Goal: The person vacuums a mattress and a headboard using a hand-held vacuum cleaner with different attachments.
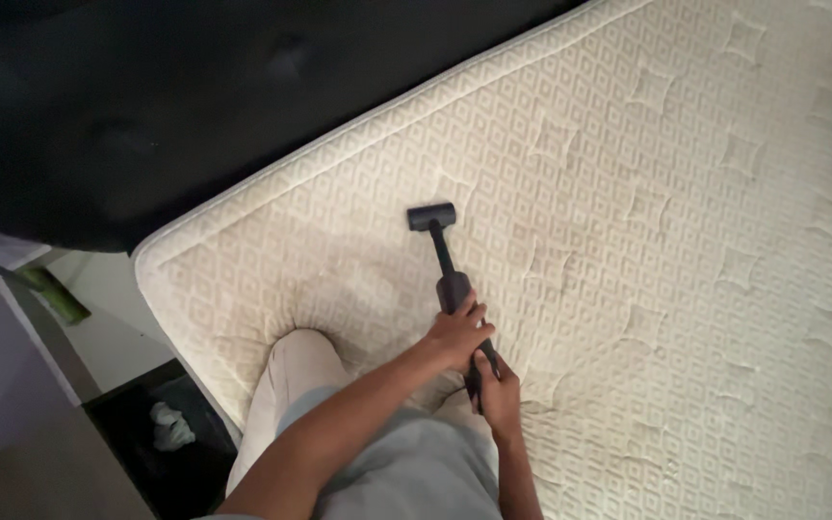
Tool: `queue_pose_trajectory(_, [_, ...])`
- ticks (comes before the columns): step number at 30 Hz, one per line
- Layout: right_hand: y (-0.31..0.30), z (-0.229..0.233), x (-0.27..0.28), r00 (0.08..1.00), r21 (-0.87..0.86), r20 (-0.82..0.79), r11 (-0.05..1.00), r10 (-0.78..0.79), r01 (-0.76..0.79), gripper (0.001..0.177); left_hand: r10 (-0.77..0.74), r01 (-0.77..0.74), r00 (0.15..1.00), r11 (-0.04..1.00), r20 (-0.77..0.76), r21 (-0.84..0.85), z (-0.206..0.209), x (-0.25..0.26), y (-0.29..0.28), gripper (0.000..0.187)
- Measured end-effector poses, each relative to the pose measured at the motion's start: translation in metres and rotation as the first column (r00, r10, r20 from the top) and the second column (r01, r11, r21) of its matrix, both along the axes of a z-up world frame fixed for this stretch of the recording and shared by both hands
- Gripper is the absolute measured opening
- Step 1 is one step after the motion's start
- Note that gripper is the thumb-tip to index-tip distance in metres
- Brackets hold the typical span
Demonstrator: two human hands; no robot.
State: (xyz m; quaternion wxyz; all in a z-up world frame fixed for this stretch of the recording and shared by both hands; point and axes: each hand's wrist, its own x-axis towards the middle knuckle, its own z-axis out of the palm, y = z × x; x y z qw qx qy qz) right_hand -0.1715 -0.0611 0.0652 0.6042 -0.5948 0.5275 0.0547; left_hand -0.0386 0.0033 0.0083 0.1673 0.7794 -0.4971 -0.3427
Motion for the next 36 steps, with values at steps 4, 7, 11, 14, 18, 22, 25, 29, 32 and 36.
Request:
queue_pose_trajectory(4, [0.007, 0.001, 0.011, 0.997, 0.024, 0.039, 0.998, 0.062, -0.063, 0.046, 0.01, -0.012, 0.999, 0.999, 0.051, 0.037, -0.003, 0.005, 0.011, 0.079])
queue_pose_trajectory(7, [0.006, 0.006, 0.015, 0.997, 0.026, 0.016, 0.997, 0.076, -0.077, 0.045, 0.023, -0.024, 0.997, 1.0, 0.071, 0.013, -0.001, 0.005, 0.015, 0.078])
queue_pose_trajectory(11, [-0.002, 0.018, 0.017, 0.993, 0.067, -0.009, 0.991, 0.116, -0.115, 0.045, 0.064, -0.065, 0.998, 0.997, 0.026, 0.033, 0.015, 0.007, 0.014, 0.073])
queue_pose_trajectory(14, [-0.013, 0.029, 0.02, 0.98, 0.103, -0.06, 0.978, 0.189, -0.183, 0.045, 0.105, -0.103, 0.994, 0.992, -0.027, 0.069, 0.033, 0.007, 0.018, 0.079])
queue_pose_trajectory(18, [-0.018, 0.033, 0.031, 0.951, 0.112, -0.068, 0.95, 0.3, -0.292, 0.049, 0.217, -0.215, 0.973, 0.976, -0.085, 0.024, 0.039, 0.007, 0.039, 0.086])
queue_pose_trajectory(22, [-0.007, 0.016, 0.052, 0.928, 0.028, -0.033, 0.928, 0.371, -0.37, 0.047, 0.314, -0.315, 0.947, 0.949, -0.074, -0.004, 0.019, 0.011, 0.054, 0.087])
queue_pose_trajectory(25, [0.005, 0.007, 0.075, 0.908, 0.008, -0.017, 0.908, 0.419, -0.419, 0.047, 0.409, -0.406, 0.911, 0.911, 0.044, -0.076, 0.005, 0.025, 0.069, 0.074])
queue_pose_trajectory(29, [0.022, 0.002, 0.117, 0.897, 0.01, -0.097, 0.902, 0.431, -0.432, 0.046, 0.482, -0.472, 0.876, 0.867, 0.026, -0.161, -0.015, 0.056, 0.085, 0.079])
queue_pose_trajectory(32, [0.047, -0.001, 0.136, 0.882, -0.133, 0.003, 0.874, 0.471, -0.467, 0.049, 0.486, -0.465, 0.873, 0.855, 0.041, -0.229, -0.028, 0.08, 0.105, 0.079])
queue_pose_trajectory(36, [0.065, 0.012, 0.153, 0.864, -0.156, -0.084, 0.85, 0.497, -0.504, 0.052, 0.432, -0.425, 0.902, 0.882, -0.01, -0.206, -0.022, 0.099, 0.128, 0.088])
